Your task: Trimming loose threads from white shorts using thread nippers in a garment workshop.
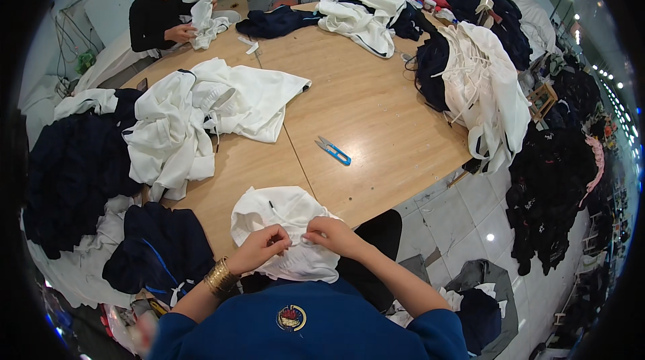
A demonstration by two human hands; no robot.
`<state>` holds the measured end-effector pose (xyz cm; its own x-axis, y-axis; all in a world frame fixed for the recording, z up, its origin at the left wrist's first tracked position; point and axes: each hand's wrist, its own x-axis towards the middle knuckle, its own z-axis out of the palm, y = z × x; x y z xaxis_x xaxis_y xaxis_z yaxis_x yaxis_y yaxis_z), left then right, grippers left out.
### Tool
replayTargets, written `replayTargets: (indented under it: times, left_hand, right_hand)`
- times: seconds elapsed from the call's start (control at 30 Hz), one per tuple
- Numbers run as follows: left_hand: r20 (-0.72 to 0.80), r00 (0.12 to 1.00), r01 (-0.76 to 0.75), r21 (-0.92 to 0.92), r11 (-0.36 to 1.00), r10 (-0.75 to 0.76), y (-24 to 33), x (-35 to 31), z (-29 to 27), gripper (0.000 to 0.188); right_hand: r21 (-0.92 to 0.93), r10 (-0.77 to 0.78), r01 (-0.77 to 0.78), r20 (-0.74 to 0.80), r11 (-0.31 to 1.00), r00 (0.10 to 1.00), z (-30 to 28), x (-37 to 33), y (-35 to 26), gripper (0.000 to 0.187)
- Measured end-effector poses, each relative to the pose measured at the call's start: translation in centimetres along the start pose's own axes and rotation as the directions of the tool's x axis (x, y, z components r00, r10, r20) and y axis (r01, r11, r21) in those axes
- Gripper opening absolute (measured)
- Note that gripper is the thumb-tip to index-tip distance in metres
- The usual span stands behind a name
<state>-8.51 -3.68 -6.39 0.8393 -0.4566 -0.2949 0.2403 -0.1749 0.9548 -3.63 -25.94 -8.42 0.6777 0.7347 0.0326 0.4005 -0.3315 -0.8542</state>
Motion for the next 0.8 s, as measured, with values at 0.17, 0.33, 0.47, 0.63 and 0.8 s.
replayTargets:
  times: [0.17,0.33,0.47,0.63,0.8]
  left_hand:
    - [-0.198,0.947,-0.135,0.471,0.872,0.254,-0.9,1.2,2.3,0.035]
    - [-0.204,0.869,-0.136,0.777,0.615,0.451,-2.8,4.2,3.1,0.056]
    - [-0.174,0.923,-0.062,0.813,0.579,0.343,-2.8,4.9,2.6,0.061]
    - [-0.161,0.939,0.002,0.886,0.463,0.304,-2.8,6.1,3.4,0.066]
    - [-0.159,0.969,0.032,0.845,0.534,0.192,-2.3,5.8,3.7,0.067]
  right_hand:
    - [0.385,0.25,-0.139,-0.254,0.912,0.934,0.9,-0.7,1.5,0.017]
    - [0.725,0.408,0.217,-0.579,0.654,0.705,-1.5,-0.1,0.6,0.007]
    - [0.779,0.503,0.146,-0.523,0.61,0.688,-5.8,-4.0,2.7,0.007]
    - [0.196,0.541,-0.513,-0.448,0.836,0.711,-1.5,-5.0,4.6,0.037]
    - [0.41,0.549,-0.399,-0.367,0.82,0.751,1.4,-3.0,5.5,0.036]
